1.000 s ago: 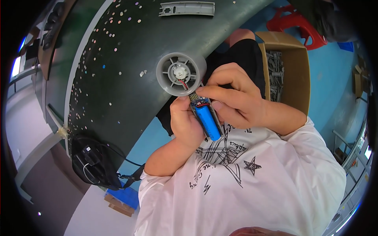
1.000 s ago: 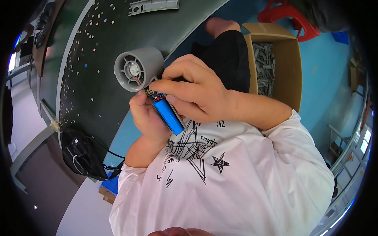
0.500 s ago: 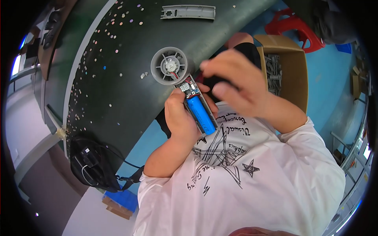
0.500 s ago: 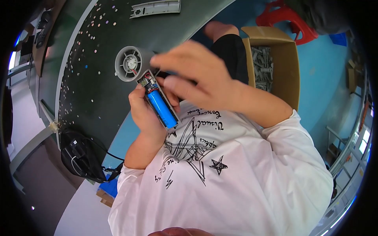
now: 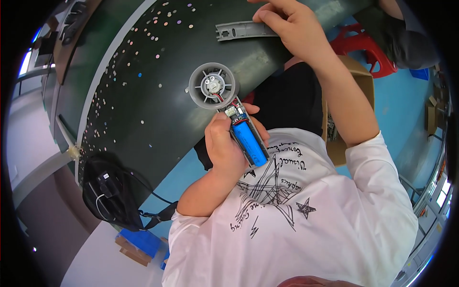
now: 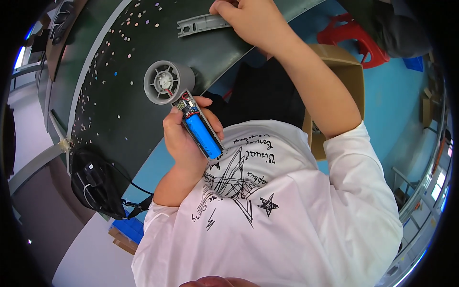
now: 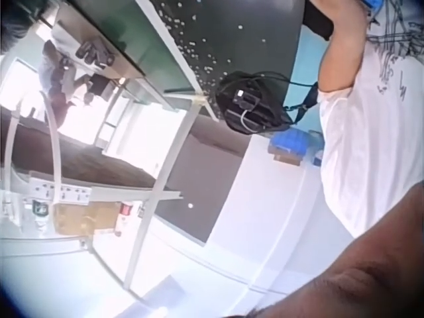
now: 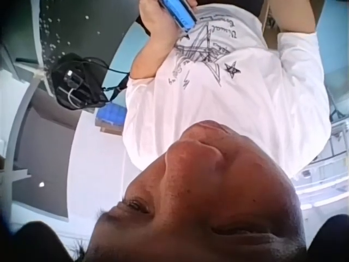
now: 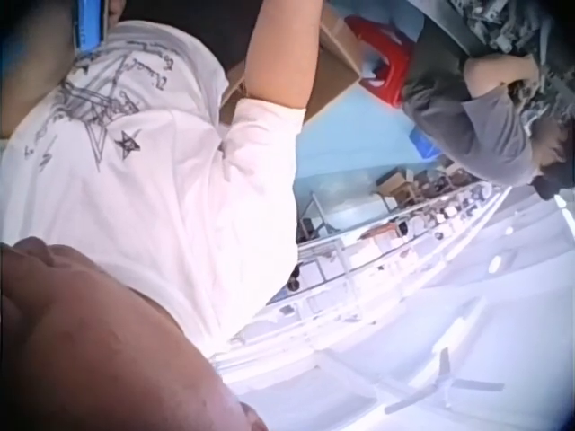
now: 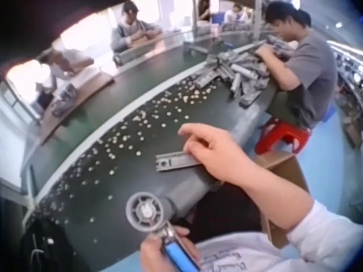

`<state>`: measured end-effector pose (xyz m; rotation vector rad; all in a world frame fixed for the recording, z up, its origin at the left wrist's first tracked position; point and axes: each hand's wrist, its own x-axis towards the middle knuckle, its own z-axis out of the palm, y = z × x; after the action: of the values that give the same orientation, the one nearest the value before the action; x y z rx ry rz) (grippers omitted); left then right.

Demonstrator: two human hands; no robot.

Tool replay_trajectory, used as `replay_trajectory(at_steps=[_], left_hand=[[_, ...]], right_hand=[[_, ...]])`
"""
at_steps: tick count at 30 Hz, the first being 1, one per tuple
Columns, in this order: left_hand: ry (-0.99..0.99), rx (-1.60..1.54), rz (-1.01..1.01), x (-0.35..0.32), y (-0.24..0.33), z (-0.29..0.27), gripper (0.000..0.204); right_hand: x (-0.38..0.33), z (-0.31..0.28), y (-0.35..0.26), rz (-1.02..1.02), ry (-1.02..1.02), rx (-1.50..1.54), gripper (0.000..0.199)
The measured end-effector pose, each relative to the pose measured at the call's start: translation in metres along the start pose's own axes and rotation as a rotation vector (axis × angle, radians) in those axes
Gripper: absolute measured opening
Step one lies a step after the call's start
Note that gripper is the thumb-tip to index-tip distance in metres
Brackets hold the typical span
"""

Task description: The person assembles portable fans by fitting plastic casing pieces over the internal battery and motor assemblies by hand and placing the completed fans onto the conveyor belt.

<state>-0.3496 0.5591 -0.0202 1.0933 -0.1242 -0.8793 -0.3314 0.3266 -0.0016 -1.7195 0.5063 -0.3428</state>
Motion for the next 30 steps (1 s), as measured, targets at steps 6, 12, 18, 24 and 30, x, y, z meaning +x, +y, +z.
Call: replay_trajectory(at_steps=[6, 12, 18, 24, 30], left_hand=[[0.025, 0.01, -0.001, 0.003, 0.003, 0.002, 0.052], [0.117, 0.01, 0.011, 0.006, 0.001, 0.004, 0.055], [0.059, -0.064, 0.01, 0.006, 0.002, -0.001, 0.053], [0.045, -0.145, -0.003, 0.004, 0.0, 0.0, 0.05], [0.009, -0.127, 0.133, 0.008, -0.001, 0.014, 0.041]], right_hand=[[0.001, -0.006, 0.007, -0.565, -0.202, -0.714, 0.032], [0.011, -0.004, 0.021, -0.514, -0.115, -0.635, 0.032], [-0.004, -0.011, 0.023, -0.774, -0.007, -0.947, 0.032], [-0.076, -0.02, -0.007, -0.5, -0.223, -0.262, 0.033], [-0.119, -0.004, -0.009, -0.462, -0.206, -0.193, 0.04]])
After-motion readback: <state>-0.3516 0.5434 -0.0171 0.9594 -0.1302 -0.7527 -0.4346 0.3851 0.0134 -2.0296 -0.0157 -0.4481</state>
